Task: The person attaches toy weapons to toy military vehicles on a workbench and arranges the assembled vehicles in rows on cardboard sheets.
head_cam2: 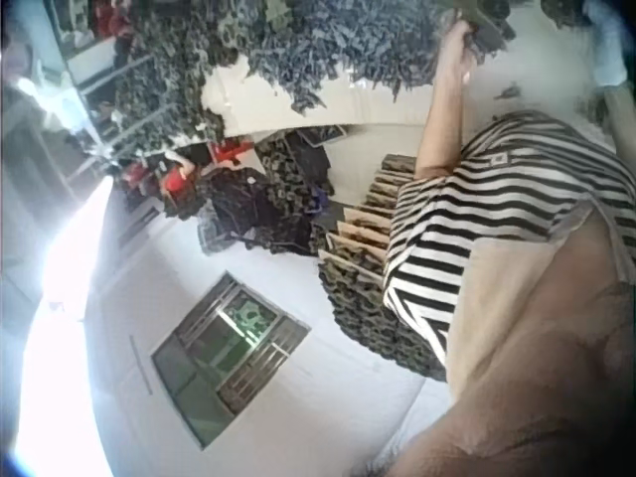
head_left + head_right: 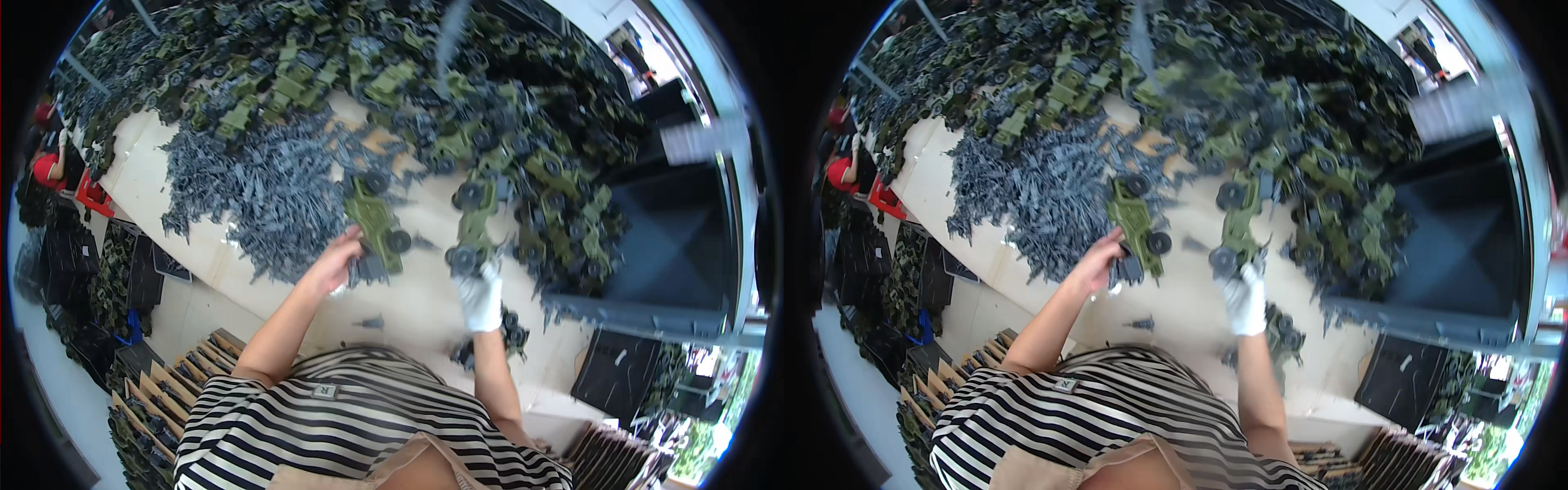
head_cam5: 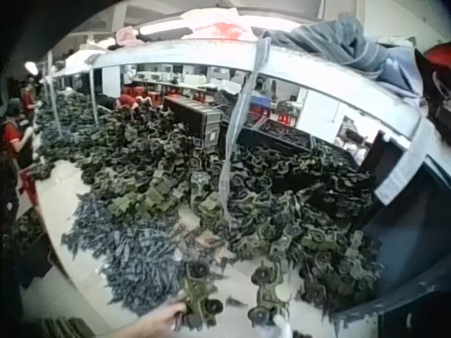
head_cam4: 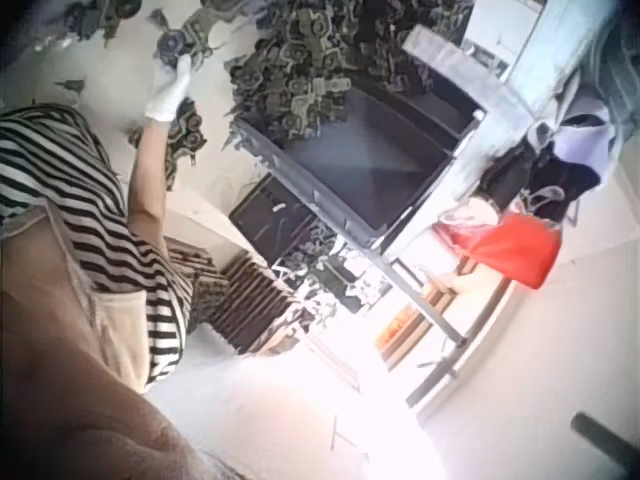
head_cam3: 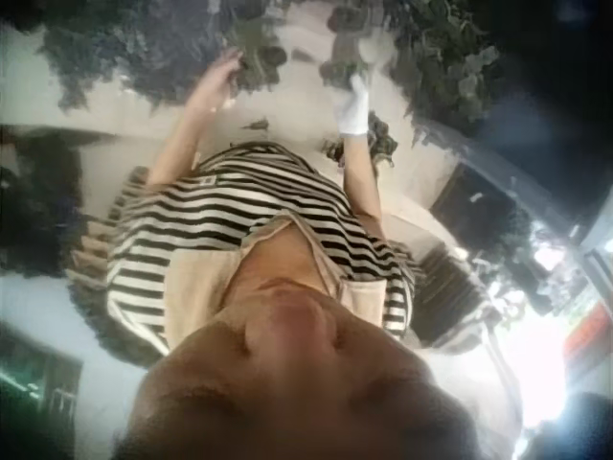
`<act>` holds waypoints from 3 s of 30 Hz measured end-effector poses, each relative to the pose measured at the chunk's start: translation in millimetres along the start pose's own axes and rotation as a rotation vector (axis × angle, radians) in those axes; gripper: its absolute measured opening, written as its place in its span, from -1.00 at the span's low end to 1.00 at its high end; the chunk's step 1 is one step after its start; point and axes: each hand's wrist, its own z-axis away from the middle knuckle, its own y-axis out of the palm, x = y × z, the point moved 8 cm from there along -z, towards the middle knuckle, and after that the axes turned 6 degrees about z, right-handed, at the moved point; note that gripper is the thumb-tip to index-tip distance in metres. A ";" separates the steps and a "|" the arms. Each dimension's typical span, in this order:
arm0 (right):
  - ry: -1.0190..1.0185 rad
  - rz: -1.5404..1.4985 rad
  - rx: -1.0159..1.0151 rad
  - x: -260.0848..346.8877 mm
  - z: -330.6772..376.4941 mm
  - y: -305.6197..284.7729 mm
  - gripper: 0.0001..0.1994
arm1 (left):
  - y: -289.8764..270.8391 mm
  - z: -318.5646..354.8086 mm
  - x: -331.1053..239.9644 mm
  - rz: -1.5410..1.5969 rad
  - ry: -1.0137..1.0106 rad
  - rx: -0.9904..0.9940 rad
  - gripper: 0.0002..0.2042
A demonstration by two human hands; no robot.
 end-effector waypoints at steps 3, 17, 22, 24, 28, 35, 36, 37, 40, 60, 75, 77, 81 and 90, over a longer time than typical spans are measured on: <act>0.136 -0.199 -0.139 -49.6 95.6 -47.6 -0.54 | -9.1 20.5 106.3 0.014 -0.288 0.099 -0.34; 0.843 1.569 -0.266 -53.3 212.1 -152.3 -0.26 | -22.0 -57.3 253.0 -1.400 -0.165 0.127 -0.48; 0.817 1.546 -0.109 40.0 143.6 -100.5 -0.30 | 12.0 -23.0 190.8 -1.456 -0.016 0.351 -0.67; 0.220 1.629 -0.149 77.7 69.7 -61.9 -0.30 | -6.8 -37.4 139.5 -1.135 -0.185 0.236 -0.72; -0.483 1.380 -0.102 145.7 -102.4 24.6 0.02 | 3.5 -136.6 -77.5 -1.272 0.800 -0.272 -0.35; -0.212 1.774 -0.179 174.6 -270.2 82.9 0.15 | 18.7 -262.8 -191.2 -1.388 0.673 -0.538 0.15; -0.219 1.728 -0.192 178.8 -276.0 75.8 0.08 | 20.4 -265.7 -197.8 -1.361 0.686 -0.549 0.07; -0.219 1.684 -0.193 180.6 -279.8 66.0 0.01 | 18.9 -262.1 -203.4 -1.332 0.693 -0.572 -0.01; -0.405 1.385 -0.330 192.9 -258.2 40.0 -0.15 | 7.8 -233.4 -223.0 -0.866 0.910 -0.440 -0.23; -0.602 1.532 -0.141 32.0 134.5 -21.5 -0.11 | -98.8 84.7 -47.9 -0.383 -0.182 -0.169 -0.52; -0.532 1.337 -0.427 32.0 181.6 -55.8 -0.15 | 8.5 -137.7 -218.0 -0.602 0.242 -0.233 0.00; -0.511 1.254 -0.332 25.1 164.6 -49.3 -0.12 | 21.1 -202.0 -227.8 -1.122 0.612 -0.193 0.00; -0.520 1.291 -0.428 34.2 168.9 -48.1 -0.16 | 221.0 -242.2 -157.2 -2.175 1.067 0.048 0.17; -0.503 1.065 -0.355 36.0 148.2 -27.9 -0.10 | 245.7 -291.1 -148.3 -2.304 0.816 0.144 -0.23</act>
